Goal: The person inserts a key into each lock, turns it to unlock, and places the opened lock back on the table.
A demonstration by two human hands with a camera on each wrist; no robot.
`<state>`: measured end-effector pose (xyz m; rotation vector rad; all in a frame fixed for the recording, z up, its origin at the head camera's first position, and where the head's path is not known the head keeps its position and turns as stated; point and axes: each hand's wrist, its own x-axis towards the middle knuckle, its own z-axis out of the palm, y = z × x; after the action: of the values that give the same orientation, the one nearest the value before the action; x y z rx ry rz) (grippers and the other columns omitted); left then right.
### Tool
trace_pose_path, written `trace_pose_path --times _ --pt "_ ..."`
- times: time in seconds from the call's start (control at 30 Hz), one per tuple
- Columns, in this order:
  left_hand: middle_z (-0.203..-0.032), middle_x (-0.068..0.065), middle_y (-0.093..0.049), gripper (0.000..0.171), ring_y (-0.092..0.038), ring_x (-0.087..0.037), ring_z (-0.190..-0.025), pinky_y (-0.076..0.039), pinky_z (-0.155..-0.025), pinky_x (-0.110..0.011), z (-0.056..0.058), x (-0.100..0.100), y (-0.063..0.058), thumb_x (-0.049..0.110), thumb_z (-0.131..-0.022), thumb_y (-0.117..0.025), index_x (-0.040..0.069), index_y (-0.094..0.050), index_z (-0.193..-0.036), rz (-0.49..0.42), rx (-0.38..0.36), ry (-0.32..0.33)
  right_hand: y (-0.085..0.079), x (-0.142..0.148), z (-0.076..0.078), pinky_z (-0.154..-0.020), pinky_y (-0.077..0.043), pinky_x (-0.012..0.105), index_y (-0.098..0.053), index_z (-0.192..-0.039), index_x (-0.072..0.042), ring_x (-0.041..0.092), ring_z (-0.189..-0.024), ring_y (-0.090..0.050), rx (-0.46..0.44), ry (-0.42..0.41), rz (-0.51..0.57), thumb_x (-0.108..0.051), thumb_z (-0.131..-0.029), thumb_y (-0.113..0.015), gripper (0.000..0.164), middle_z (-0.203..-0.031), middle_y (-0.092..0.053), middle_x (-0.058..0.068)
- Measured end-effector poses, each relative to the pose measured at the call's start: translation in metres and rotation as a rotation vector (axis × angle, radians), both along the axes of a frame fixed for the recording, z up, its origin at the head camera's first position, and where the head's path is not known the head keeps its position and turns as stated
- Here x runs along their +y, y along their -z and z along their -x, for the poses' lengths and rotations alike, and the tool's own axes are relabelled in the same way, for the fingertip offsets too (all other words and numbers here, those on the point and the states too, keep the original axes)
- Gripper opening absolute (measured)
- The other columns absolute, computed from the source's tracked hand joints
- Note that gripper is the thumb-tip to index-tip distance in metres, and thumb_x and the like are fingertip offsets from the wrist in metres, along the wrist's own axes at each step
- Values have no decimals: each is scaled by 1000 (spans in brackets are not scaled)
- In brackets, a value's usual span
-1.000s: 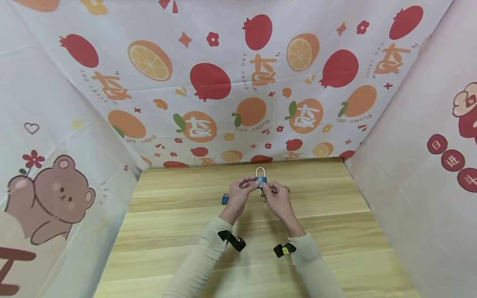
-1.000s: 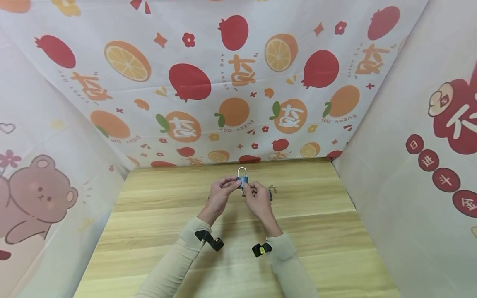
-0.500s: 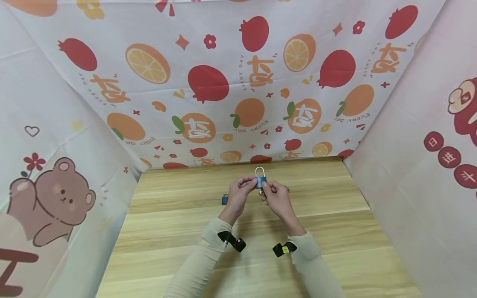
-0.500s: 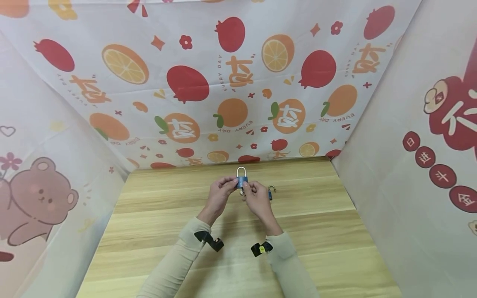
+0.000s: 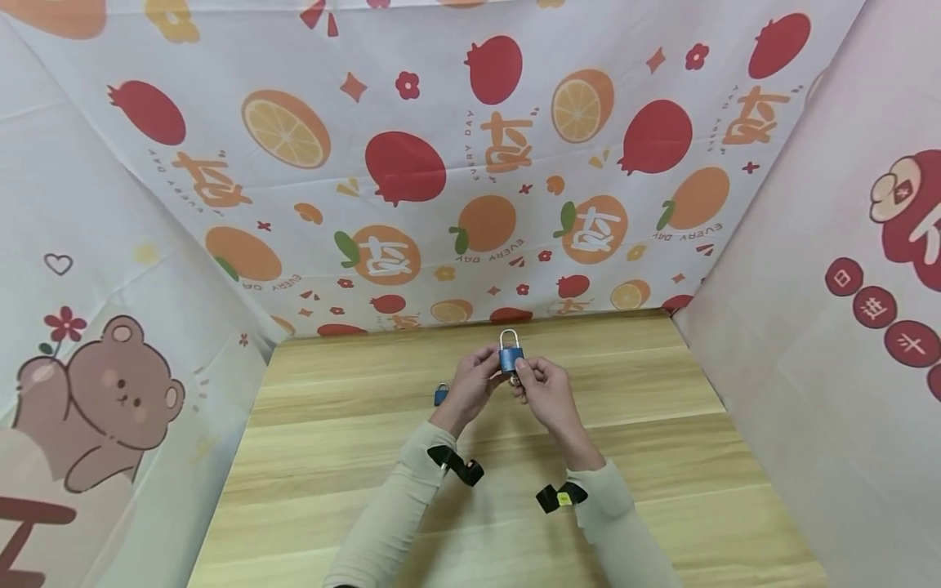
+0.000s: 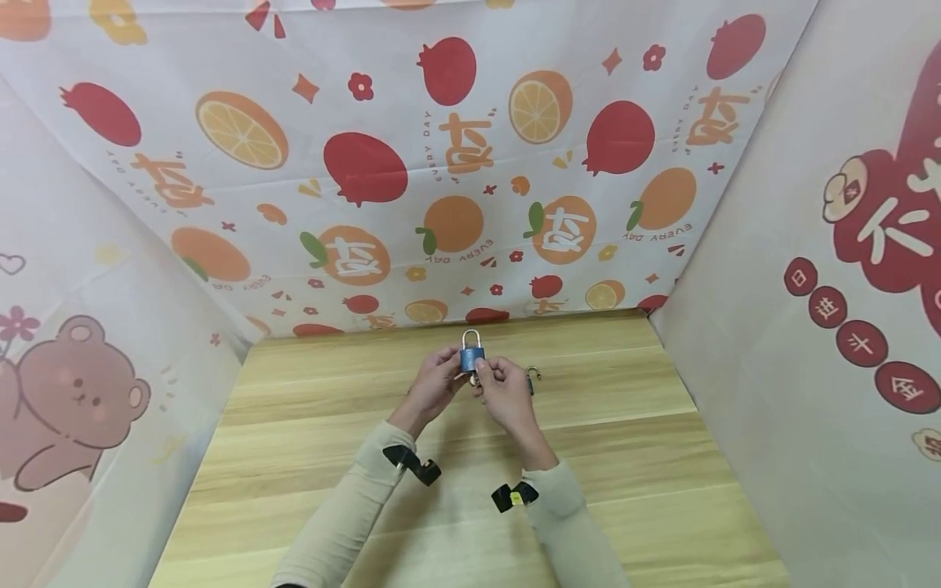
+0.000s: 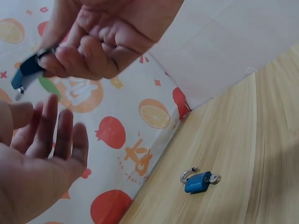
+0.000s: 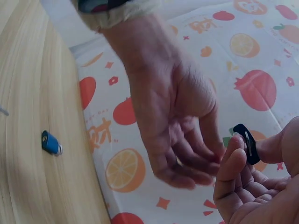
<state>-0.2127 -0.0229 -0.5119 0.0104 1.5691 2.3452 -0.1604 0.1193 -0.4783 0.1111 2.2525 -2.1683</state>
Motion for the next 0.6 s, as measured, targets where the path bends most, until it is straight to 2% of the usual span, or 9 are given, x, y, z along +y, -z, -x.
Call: trace_pose_path --times 0.13,0.2,0.4,0.6 --pt "-118 -2 -64 37 -64 -8 -103 -54 -86 -20 3 2 2 14 -109 -45 -1 -50 -142 -50 10 105 -3 -1 -2 -57 -53 23 -67 -101 5 13 -64 -63 8 -17 11 -20 -104 -58 27 -77 -67 6" --pt "-116 0 -66 37 -64 -8 -103 -54 -84 -19 5 2 3 15 -109 -45 0 -51 -142 -84 21 143 -4 -1 -3 -56 -52 22 -67 -101 6 13 -63 -63 16 -30 21 -19 -104 -58 27 -78 -68 10" --pt "-112 4 -69 21 -65 -9 -103 -54 -81 -20 6 1 4 21 -106 -54 13 -66 -122 -166 59 206 -7 -2 -5 -55 -50 21 -65 -102 8 12 -61 -61 34 -70 35 -16 -105 -56 26 -79 -67 17" --pt "-112 6 -67 23 -64 -6 -98 -54 -79 -19 7 -1 5 38 -103 -55 22 -67 -114 -225 77 294 -7 -3 -6 -55 -50 22 -65 -101 8 11 -61 -60 34 -78 47 -16 -105 -56 26 -75 -65 8"
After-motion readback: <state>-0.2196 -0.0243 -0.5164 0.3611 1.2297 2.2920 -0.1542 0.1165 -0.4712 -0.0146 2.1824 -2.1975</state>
